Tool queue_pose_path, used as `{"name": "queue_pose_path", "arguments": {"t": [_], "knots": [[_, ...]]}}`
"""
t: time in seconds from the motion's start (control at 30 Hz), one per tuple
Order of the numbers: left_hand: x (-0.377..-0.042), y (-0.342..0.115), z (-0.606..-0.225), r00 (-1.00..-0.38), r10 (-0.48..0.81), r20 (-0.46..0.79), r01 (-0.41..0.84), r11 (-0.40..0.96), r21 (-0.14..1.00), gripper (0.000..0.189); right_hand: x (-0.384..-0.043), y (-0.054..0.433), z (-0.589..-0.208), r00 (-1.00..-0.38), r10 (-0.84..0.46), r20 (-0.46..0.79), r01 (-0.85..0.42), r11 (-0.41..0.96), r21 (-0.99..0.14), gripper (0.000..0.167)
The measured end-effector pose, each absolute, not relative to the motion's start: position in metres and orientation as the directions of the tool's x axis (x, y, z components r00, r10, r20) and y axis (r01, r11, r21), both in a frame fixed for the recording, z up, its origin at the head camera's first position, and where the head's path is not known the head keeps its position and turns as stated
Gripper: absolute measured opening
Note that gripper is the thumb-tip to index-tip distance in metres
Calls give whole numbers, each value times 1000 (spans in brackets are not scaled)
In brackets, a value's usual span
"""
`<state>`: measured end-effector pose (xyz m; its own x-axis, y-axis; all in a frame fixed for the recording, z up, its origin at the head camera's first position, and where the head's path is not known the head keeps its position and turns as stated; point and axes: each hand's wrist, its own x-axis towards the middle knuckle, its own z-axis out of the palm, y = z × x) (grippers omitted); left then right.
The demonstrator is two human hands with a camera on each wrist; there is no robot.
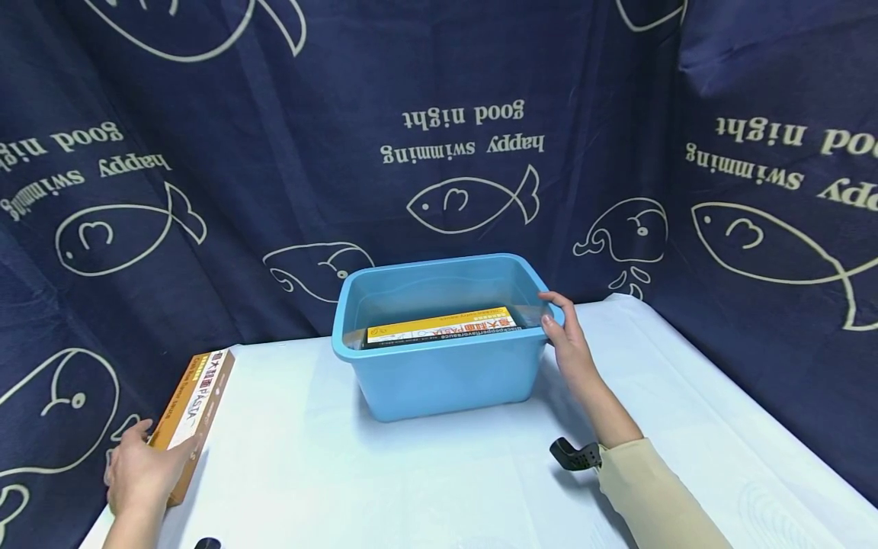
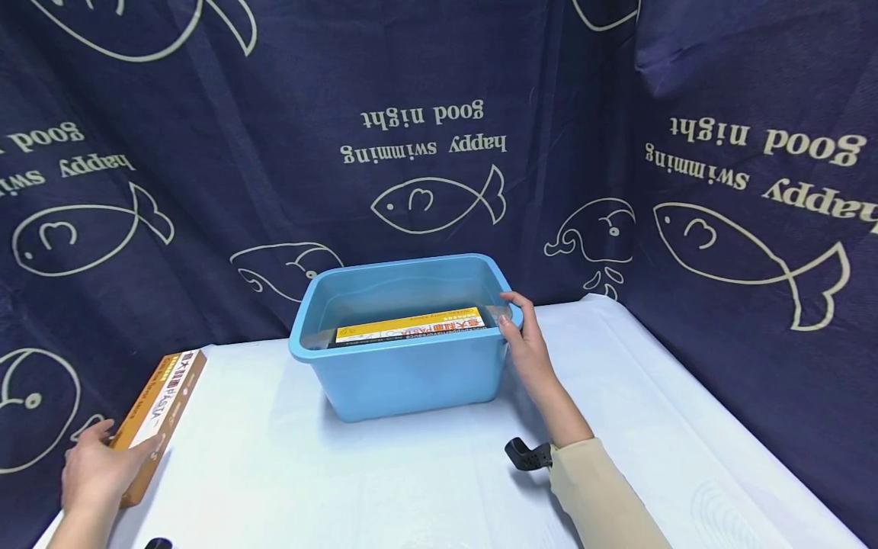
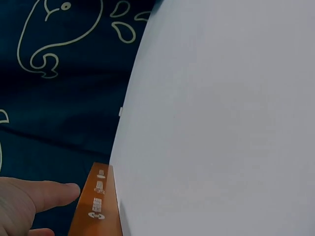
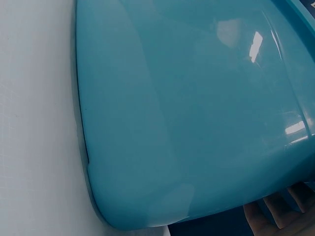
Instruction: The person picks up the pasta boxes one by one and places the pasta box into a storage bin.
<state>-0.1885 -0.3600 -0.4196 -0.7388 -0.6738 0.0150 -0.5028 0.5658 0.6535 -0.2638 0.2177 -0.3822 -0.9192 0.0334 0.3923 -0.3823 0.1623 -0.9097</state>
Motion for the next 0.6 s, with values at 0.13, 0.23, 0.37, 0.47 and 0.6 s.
{"name": "queue_pose_path", "arguments": {"t": [0.13,0.23,0.37,0.47,0.6], "knots": [[-188,-364,-421,-743,-670,0,-517,573,636,98,-262,217,-381,-921,32,389,-380,160,-911,46],[-187,-366,-422,-746,-665,-10,-526,581,621,101,-263,217,-381,-920,29,391,-382,157,-911,46],[-187,-367,-422,-753,-657,-40,-548,592,591,103,-263,217,-381,-918,26,396,-388,156,-909,47],[-186,-367,-421,-756,-651,-68,-568,600,563,101,-264,218,-382,-916,26,399,-391,156,-907,47],[-186,-366,-421,-754,-650,-94,-590,606,533,96,-263,217,-382,-917,29,397,-388,160,-908,46]]}}
